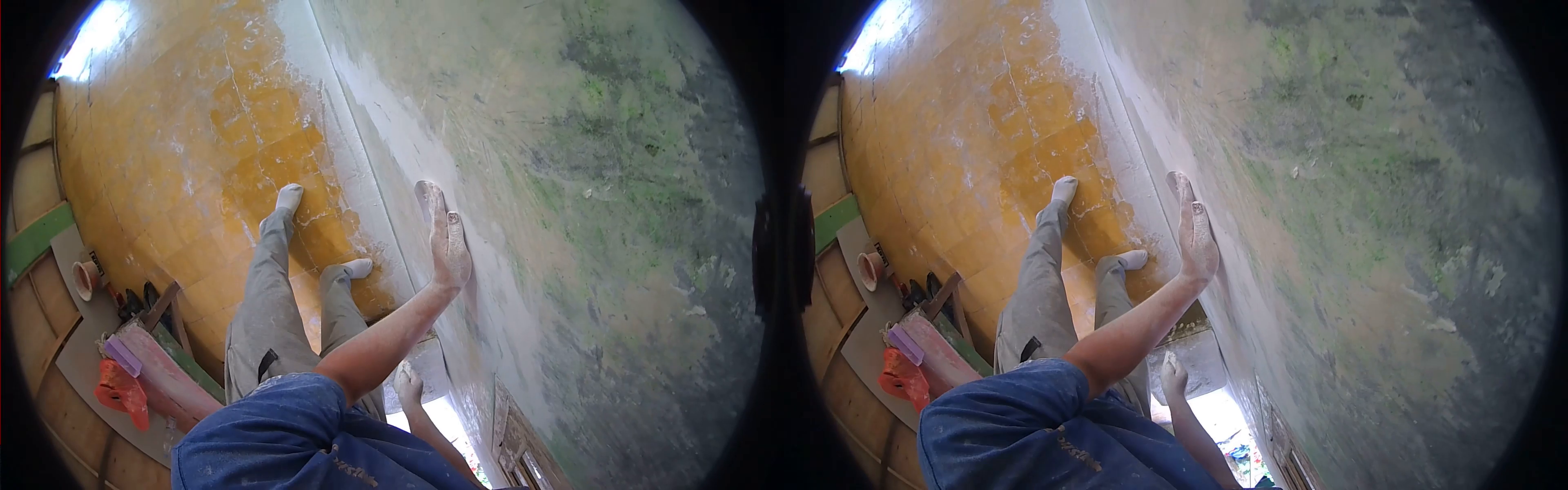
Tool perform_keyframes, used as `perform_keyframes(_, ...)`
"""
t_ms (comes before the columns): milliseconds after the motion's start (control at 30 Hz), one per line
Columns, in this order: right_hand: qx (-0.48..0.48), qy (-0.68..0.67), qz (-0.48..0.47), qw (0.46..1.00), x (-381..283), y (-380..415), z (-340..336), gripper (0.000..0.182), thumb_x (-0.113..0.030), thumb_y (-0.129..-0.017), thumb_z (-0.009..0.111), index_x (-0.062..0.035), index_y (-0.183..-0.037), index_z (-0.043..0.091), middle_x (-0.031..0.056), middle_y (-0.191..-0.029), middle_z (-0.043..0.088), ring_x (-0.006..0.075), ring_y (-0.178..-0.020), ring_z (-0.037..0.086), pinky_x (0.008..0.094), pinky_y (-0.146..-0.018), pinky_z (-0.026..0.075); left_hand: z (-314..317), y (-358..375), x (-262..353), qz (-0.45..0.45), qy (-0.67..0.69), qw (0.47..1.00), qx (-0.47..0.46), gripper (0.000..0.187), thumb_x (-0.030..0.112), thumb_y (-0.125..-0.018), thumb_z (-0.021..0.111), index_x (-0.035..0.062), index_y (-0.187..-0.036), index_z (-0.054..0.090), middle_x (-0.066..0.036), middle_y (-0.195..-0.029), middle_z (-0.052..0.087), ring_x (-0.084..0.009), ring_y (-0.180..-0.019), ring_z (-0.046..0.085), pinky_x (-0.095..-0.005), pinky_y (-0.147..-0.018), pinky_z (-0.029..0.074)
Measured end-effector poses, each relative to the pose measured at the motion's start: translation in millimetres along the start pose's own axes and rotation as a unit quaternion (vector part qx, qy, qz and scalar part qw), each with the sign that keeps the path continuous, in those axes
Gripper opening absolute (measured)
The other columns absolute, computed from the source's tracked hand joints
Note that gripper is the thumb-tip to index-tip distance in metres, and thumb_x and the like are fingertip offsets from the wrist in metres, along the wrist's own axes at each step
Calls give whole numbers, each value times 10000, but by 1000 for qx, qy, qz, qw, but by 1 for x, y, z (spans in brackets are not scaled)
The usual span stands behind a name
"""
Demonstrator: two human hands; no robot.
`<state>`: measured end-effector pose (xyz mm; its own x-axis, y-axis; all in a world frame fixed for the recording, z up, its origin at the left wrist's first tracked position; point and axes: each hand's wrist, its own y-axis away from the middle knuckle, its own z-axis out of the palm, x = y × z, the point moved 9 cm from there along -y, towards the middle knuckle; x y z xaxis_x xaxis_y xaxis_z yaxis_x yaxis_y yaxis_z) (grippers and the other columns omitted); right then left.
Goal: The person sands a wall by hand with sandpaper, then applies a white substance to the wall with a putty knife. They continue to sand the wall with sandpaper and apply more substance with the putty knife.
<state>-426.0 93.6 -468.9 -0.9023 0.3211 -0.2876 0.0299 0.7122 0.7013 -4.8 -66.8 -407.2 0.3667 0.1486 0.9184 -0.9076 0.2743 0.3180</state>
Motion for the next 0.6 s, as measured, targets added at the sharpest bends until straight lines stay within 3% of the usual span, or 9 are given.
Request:
perform_keyframes(100,-19,22,7,1000,-7,0,-3,306,-198,-844,499,10,-1024,635,204,-884,655,268,-856,630,362,-778,473,-5,-10,-12,-21,-41,999,7,481,130,-986,277,-79,-1407,178,-188,-1508,127,-256,-1409,75,-331,-1137,58)
perform_keyframes(433,-14,43,-8,999,3,-7,4,336,-223,-814,498,15,-1007,635,245,-886,642,361,-866,626,399,-777,472,-27,-36,-34,-86,32,992,85,472,122,-982,293,-81,-1398,203,-193,-1494,163,-253,-1395,120,-321,-1130,90)
perform_keyframes(500,-62,111,27,991,3,-8,8,307,-157,-852,497,11,-1080,615,153,-925,652,230,-865,621,347,-798,471,-26,-36,-33,-83,32,992,87,470,121,-981,296,-82,-1396,208,-194,-1491,171,-252,-1392,129,-319,-1128,96)
perform_keyframes(533,-61,112,27,991,-2,-7,8,307,-157,-852,497,11,-1080,615,153,-925,652,230,-865,621,347,-798,471,-25,-36,-32,-82,33,992,89,469,120,-981,297,-82,-1395,211,-195,-1490,174,-252,-1390,134,-318,-1127,99)
perform_keyframes(600,-35,40,3,999,-12,-6,5,337,-221,-813,489,37,-976,632,266,-867,632,364,-839,626,411,-759,473,-23,-38,-30,-79,35,992,90,467,119,-980,300,-82,-1393,216,-196,-1487,182,-251,-1388,143,-316,-1126,106)
